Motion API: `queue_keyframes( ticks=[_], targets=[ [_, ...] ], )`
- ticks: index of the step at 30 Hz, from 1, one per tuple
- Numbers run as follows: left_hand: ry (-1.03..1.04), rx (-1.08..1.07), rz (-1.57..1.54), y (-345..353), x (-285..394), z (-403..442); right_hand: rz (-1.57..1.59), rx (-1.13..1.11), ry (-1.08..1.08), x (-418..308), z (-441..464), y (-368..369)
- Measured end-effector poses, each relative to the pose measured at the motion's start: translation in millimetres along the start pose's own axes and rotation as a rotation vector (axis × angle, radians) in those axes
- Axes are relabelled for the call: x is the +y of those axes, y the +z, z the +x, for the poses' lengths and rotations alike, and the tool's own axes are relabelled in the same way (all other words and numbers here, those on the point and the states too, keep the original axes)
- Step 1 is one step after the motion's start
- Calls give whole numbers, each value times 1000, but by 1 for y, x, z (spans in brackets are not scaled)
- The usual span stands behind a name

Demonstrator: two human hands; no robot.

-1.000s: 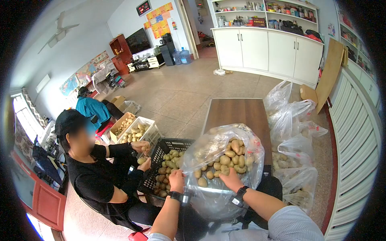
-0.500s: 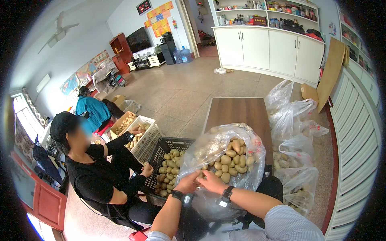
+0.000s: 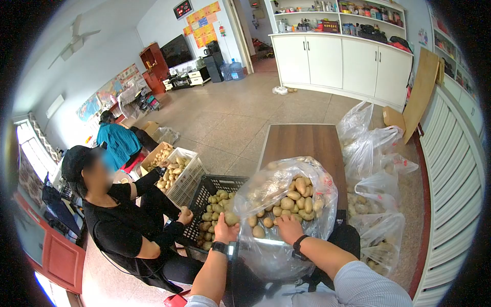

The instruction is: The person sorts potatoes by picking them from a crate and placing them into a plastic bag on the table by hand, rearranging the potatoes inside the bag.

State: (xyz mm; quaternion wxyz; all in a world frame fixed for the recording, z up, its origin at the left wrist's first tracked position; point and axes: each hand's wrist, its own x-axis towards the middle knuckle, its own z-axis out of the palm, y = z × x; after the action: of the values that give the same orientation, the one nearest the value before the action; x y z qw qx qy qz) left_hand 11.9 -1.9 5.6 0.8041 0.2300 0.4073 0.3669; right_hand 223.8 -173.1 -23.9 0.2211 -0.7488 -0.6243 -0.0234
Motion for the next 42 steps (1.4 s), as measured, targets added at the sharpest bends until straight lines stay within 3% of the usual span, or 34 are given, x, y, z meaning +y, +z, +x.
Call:
queue_keyframes(
  ticks=[9,20,23,26,35,37,42],
  targets=[
    [5,138,-324,-42,9,25,-153,54,4,4,0,0],
    [127,376,-268,-108,11,60,-70,-234,23,6,-16,1],
    [135,425,-295,-110,9,63,-83,-50,-52,9,-25,10],
    [147,431,-259,-105,11,58,-93,-185,-47,15,-30,12],
    [134,474,-84,-76,24,32,59,-196,-25,21,-43,3],
    [280,500,-10,-58,23,26,93,-186,11,23,-44,5],
    [355,253,268,-16,15,1,250,-208,153,28,-36,11]
  ],
)
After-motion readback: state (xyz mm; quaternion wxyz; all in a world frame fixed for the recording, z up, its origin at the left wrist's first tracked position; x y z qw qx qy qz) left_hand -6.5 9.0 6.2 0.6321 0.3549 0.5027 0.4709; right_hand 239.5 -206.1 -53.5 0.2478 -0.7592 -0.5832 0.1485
